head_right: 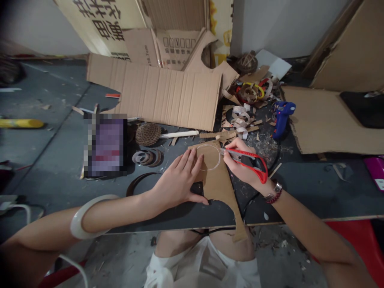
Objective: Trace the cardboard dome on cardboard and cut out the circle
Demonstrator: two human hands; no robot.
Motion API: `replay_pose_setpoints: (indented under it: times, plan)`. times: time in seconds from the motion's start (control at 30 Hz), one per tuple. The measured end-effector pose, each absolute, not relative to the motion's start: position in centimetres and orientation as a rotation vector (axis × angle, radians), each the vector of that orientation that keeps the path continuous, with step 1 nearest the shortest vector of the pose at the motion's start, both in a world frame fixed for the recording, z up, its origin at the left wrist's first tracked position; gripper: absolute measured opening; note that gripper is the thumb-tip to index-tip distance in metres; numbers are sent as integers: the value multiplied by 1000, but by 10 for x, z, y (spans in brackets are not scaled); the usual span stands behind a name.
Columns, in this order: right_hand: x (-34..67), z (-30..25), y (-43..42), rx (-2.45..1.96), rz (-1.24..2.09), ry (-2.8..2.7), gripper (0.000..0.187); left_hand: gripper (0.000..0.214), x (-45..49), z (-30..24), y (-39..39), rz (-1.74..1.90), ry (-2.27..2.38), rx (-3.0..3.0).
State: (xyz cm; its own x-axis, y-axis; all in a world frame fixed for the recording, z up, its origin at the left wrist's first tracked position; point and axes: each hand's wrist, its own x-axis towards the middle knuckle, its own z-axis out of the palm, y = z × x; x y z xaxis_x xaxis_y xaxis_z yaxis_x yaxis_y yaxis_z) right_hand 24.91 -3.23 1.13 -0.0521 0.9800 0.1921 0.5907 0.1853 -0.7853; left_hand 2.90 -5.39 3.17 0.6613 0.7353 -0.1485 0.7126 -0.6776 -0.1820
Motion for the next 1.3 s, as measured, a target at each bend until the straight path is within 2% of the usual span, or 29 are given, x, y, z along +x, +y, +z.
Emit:
replay_pose_setpoints:
  times: [0.3, 0.53, 1.3]
  plan:
    - [239, 29, -36, -1521, 575, -1819, 9, 132, 30, 31, -54, 328, -1206, -2770]
    - [240, 20, -33, -1508, 663, -1758, 8, 131, 30, 31, -53, 344, -1218, -2761]
    - [243, 21, -37, -1515, 570, -1735, 9, 133, 29, 30, -54, 334, -1202, -2757]
